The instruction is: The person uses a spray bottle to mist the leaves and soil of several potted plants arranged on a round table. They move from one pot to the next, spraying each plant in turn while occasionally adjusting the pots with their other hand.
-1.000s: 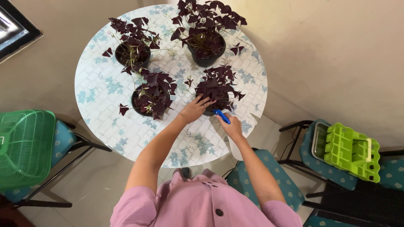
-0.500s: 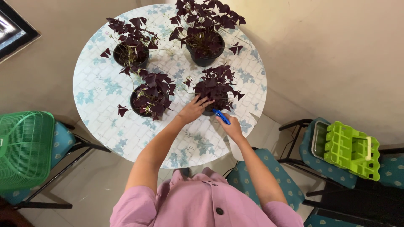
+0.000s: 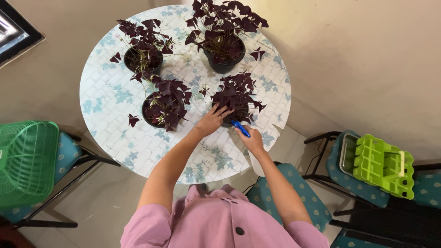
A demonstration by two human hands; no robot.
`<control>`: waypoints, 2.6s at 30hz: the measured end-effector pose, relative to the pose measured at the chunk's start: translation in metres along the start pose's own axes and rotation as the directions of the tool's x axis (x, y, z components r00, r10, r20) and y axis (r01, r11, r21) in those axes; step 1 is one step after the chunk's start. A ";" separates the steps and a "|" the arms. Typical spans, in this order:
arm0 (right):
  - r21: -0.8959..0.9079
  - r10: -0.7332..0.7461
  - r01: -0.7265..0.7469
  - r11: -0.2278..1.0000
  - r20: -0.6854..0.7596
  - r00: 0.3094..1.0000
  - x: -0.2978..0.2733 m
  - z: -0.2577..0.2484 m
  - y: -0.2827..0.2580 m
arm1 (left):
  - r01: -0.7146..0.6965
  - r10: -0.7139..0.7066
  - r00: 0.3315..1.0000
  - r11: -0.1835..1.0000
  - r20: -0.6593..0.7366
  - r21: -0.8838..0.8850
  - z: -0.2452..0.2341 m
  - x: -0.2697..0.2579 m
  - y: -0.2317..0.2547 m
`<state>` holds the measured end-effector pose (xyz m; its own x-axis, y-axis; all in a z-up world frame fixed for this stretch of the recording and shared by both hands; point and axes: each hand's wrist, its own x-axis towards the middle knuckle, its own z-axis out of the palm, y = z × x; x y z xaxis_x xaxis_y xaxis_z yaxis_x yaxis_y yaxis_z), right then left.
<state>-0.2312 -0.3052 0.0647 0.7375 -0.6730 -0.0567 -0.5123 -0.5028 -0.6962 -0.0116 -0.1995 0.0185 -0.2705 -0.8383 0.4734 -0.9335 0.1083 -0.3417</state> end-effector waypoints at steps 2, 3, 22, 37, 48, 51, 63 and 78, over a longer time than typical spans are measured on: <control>-0.021 0.003 -0.003 1.000 0.005 1.000 0.001 0.000 -0.001 | 0.002 -0.002 1.000 1.000 0.005 -0.003 -0.005 0.000 0.001; -0.043 0.006 -0.006 0.999 0.008 1.000 0.001 -0.001 -0.001 | 0.004 -0.004 1.000 1.000 0.008 -0.005 -0.007 0.001 0.002; -0.081 0.067 -0.066 0.995 0.016 0.998 0.003 -0.003 -0.008 | 0.008 -0.011 0.999 0.999 0.050 0.043 -0.006 -0.003 0.009; 0.289 -0.079 0.137 0.947 -0.206 0.975 -0.048 -0.018 0.015 | -0.011 0.010 0.995 1.000 -0.099 -0.015 -0.021 -0.036 0.018; 0.356 -0.126 0.223 0.907 -0.276 0.953 -0.052 -0.028 0.004 | 0.233 -0.248 0.960 0.965 -0.128 -0.118 0.035 -0.022 -0.022; 0.361 -0.158 0.250 0.898 -0.266 0.951 -0.053 -0.026 0.000 | 0.307 -0.337 0.932 0.929 -0.132 -0.204 0.005 -0.010 -0.022; 0.334 -0.168 0.242 0.911 -0.238 0.957 -0.049 -0.026 -0.003 | 0.372 -0.373 0.928 0.927 -0.015 -0.044 0.036 0.004 0.014; 0.331 0.064 -0.008 0.944 -0.159 0.985 -0.010 -0.004 0.023 | 0.376 -0.469 0.852 0.858 -0.234 -0.351 -0.052 0.045 0.040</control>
<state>-0.2522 -0.3128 0.0522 0.6237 -0.7816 0.0135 -0.3434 -0.2894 -0.8935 -0.0734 -0.2054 0.0680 0.1524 -0.6397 0.7534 -0.9849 -0.0344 0.1699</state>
